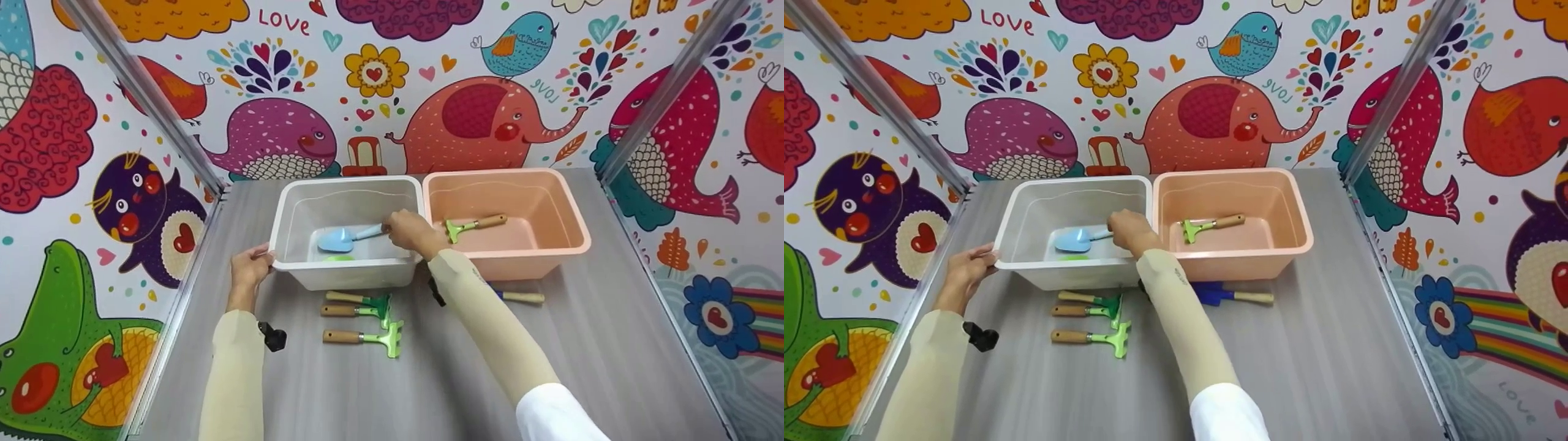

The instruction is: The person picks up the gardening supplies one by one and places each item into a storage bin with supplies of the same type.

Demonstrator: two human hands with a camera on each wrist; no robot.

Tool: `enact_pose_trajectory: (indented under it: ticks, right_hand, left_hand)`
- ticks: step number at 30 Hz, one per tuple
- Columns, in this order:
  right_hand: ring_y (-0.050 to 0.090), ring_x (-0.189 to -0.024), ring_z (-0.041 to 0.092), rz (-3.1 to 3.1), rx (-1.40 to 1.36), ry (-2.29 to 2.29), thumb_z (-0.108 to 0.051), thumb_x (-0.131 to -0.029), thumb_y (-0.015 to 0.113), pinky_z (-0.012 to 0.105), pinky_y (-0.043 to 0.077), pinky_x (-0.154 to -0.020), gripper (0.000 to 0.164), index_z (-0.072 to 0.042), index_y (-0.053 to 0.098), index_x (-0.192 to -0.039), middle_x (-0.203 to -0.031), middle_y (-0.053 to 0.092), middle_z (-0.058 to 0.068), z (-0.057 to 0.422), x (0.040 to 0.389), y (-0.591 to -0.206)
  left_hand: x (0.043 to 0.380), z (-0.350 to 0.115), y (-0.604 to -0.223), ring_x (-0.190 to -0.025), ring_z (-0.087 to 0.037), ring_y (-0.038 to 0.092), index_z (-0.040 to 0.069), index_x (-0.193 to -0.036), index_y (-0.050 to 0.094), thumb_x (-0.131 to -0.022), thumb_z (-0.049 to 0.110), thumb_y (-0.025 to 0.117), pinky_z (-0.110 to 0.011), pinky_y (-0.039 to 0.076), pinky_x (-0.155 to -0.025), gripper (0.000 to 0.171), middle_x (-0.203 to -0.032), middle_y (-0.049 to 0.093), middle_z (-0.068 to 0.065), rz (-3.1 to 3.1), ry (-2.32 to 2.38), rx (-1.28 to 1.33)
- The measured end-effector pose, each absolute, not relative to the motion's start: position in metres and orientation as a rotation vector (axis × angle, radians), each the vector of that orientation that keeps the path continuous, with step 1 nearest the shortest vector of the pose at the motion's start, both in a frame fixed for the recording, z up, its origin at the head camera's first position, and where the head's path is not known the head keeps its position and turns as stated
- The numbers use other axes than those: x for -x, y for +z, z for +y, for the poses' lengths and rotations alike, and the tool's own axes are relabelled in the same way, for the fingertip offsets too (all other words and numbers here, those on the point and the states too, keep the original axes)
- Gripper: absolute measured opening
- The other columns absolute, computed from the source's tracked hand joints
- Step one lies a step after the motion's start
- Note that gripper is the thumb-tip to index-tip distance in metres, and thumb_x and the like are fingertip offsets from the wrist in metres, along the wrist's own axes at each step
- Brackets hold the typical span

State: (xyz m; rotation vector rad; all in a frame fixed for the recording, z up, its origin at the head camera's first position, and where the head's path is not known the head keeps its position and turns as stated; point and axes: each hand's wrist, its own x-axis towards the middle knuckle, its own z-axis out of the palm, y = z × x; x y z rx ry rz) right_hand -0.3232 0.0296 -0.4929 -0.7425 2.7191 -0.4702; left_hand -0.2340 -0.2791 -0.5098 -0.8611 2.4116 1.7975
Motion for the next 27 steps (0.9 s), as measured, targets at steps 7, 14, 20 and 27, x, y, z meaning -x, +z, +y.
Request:
enact_pose_trajectory:
  ticks: [7, 14, 20, 27]
  right_hand:
    - [0.065, -0.114, 0.029, 2.678, 0.768, -0.493, -0.005, -0.097, 0.059, 0.045, 0.052, -0.105, 0.033, -0.008, 0.065, -0.13, -0.128, 0.068, 0.014, 0.039, 0.319, -0.471]
    - [0.064, -0.112, 0.029, 2.703, 0.808, -0.456, -0.012, -0.099, 0.06, 0.045, 0.053, -0.103, 0.034, -0.012, 0.059, -0.133, -0.128, 0.065, 0.014, 0.048, 0.306, -0.458]
    - [0.063, -0.119, 0.032, 2.734, 0.918, -0.471, -0.013, -0.097, 0.064, 0.045, 0.053, -0.104, 0.044, -0.013, 0.055, -0.14, -0.136, 0.059, 0.014, 0.061, 0.29, -0.45]
    - [0.06, -0.126, 0.033, 2.749, 0.99, -0.507, -0.013, -0.096, 0.065, 0.046, 0.052, -0.104, 0.049, -0.013, 0.051, -0.144, -0.143, 0.054, 0.015, 0.078, 0.275, -0.445]
  left_hand:
    - [0.233, -0.284, -0.511, -0.07, 0.001, 0.058, -0.005, -0.141, 0.051, -0.098, 0.002, 0.054, -0.014, 0.054, -0.064, 0.044, -0.131, 0.059, -0.024, 2.327, 1.853, 0.892]
    - [0.233, -0.283, -0.511, -0.07, -0.007, 0.063, -0.007, -0.144, 0.045, -0.099, 0.0, 0.053, -0.023, 0.061, -0.069, 0.046, -0.124, 0.057, -0.02, 2.2, 1.952, 0.869]
    - [0.233, -0.283, -0.51, -0.089, -0.013, 0.064, -0.004, -0.147, 0.043, -0.101, 0.0, 0.051, -0.025, 0.062, -0.074, 0.047, -0.137, 0.051, -0.025, 2.164, 1.968, 0.869]
    - [0.234, -0.282, -0.51, -0.091, -0.015, 0.064, -0.003, -0.149, 0.041, -0.101, 0.001, 0.05, -0.025, 0.062, -0.074, 0.049, -0.14, 0.049, -0.026, 2.156, 1.963, 0.861]
